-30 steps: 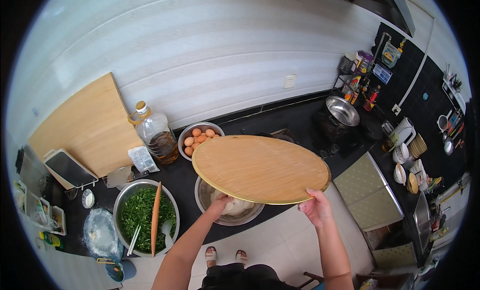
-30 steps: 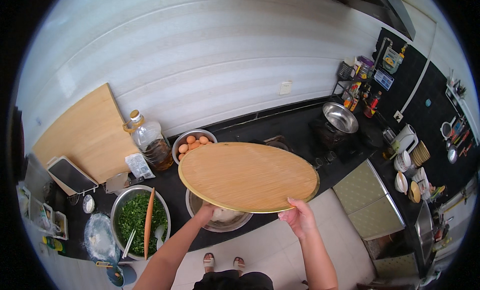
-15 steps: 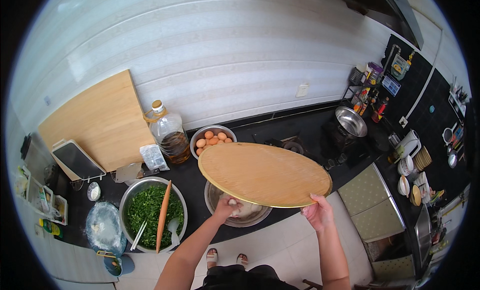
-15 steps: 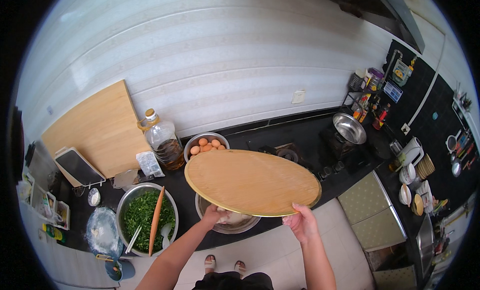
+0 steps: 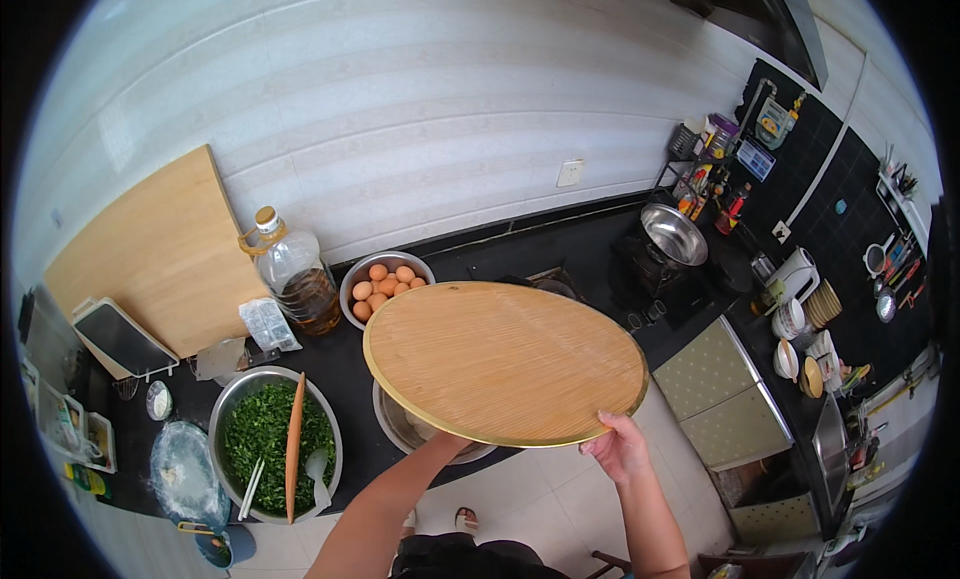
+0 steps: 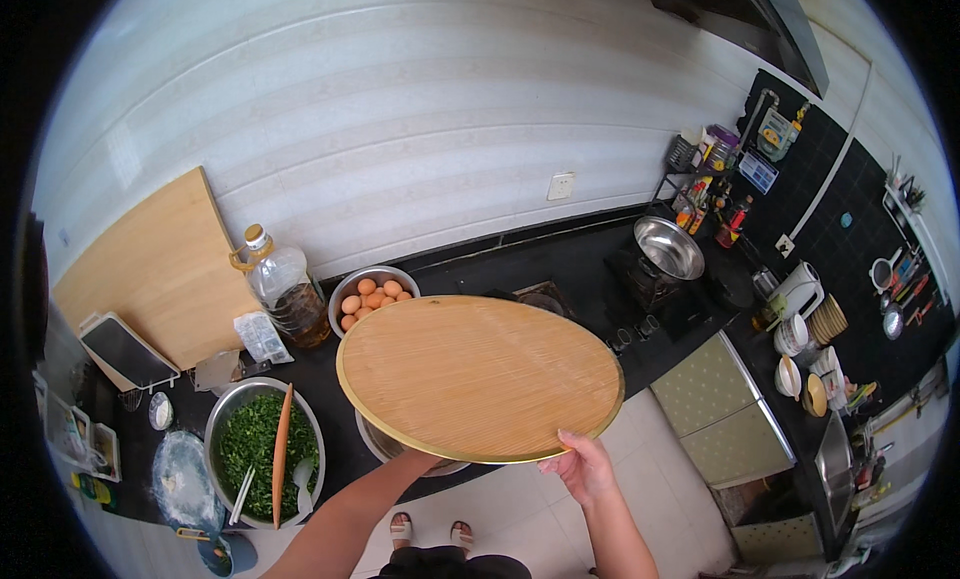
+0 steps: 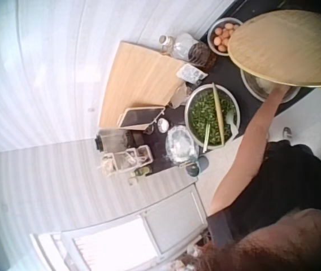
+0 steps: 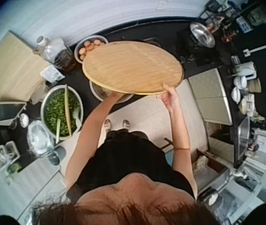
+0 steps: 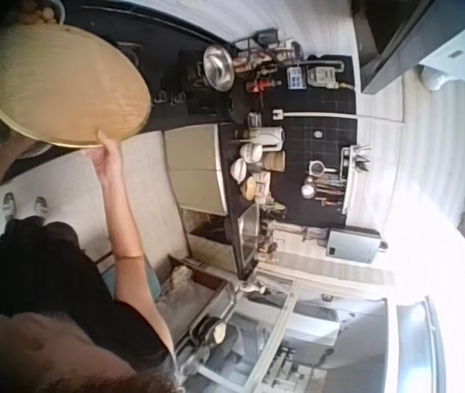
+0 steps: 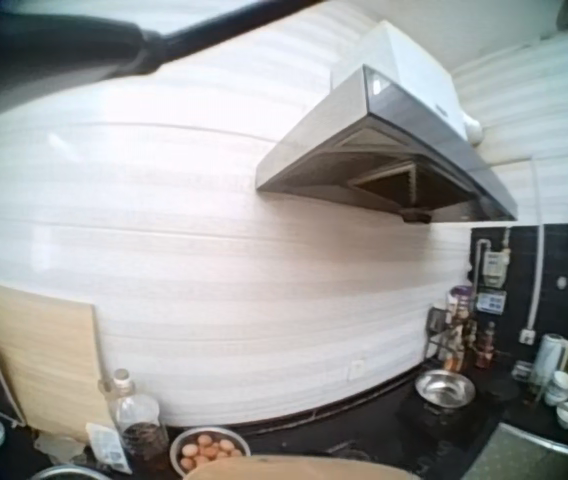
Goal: The person kneads and shapes small pieces of dough into balls on a floured surface. They then use a wooden rolling pin to flatten the dough balls into thin, round sheets, occasionally dusting them with flour to prevent sticking.
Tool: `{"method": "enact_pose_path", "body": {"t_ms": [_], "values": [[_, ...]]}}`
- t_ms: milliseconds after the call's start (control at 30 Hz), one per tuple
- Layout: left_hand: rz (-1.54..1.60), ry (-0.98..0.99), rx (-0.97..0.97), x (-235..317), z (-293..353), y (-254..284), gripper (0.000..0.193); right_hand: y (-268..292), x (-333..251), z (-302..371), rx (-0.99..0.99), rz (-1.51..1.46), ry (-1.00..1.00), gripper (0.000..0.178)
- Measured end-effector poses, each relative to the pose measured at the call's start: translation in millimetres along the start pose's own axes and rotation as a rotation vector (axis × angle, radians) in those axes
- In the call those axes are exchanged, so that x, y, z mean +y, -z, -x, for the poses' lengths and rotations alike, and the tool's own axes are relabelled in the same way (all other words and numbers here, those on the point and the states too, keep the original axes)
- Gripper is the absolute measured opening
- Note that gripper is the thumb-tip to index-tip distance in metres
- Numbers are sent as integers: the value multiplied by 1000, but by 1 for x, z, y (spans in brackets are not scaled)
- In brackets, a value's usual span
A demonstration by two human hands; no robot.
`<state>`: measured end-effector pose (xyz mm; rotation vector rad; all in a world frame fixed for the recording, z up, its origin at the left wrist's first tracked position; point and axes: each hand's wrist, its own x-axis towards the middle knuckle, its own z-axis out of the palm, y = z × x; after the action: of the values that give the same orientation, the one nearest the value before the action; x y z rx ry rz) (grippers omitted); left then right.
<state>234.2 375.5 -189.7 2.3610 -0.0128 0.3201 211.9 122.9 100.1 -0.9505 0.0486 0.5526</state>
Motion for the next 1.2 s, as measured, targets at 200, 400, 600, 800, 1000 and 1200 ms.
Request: {"method": "enact_pose_path", "body": {"t_ms": [200, 400, 600, 800, 1000, 1200], "values": [[119, 140, 162, 33, 68, 122, 33, 14, 28, -1, -47, 64, -30, 44], [538, 842, 440, 64, 165, 227, 33, 27, 85, 4, -131, 30, -130, 45], [643, 840, 669, 71, 224, 262, 33, 46, 151, 13, -172, -2, -249, 47], [768, 776, 740, 71, 249, 298, 28, 69, 224, -7, -140, 265, -368, 43], [1094, 754, 685, 71, 256, 340, 28, 74, 270, -11, 9, 274, -351, 42], [1477, 763, 503, 47, 303, 400, 22, -6, 263, 25, -81, 559, -738, 54]]}}
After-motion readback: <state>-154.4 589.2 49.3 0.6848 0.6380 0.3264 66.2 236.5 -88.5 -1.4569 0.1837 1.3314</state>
